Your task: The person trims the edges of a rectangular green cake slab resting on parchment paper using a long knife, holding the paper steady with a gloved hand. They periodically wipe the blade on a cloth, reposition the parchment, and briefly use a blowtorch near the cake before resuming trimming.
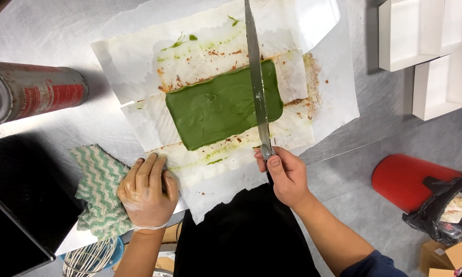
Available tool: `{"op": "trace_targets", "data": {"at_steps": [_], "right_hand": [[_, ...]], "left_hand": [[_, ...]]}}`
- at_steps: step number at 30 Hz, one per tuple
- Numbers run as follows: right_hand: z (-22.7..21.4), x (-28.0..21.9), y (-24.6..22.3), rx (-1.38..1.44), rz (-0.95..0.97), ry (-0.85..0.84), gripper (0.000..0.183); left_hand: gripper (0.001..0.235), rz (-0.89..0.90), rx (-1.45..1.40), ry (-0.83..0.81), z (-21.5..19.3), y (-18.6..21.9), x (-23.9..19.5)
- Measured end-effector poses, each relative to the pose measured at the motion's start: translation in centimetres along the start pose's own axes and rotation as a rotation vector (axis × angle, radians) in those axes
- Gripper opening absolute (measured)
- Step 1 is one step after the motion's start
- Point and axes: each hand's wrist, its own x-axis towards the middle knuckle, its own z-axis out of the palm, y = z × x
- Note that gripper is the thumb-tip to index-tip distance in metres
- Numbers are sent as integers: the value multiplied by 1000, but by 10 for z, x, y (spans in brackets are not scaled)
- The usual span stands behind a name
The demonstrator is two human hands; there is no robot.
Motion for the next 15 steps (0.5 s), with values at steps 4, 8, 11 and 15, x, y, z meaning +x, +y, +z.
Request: {"op": "trace_targets", "data": {"at_steps": [4, 8, 11, 15], "right_hand": [[0, 0, 0, 9, 8, 0, 46], [0, 0, 1, 3, 14, -3, 47], [0, 1, -1, -5, 22, -1, 47], [0, 1, -2, -13, 25, -1, 47]], "left_hand": [[28, 1, 4, 0, 0, 0, 0], [28, -3, 8, -9, 0, 0, 0], [28, -6, 4, -11, -1, 1, 0], [29, -9, -9, -16, 0, 0, 0]]}}
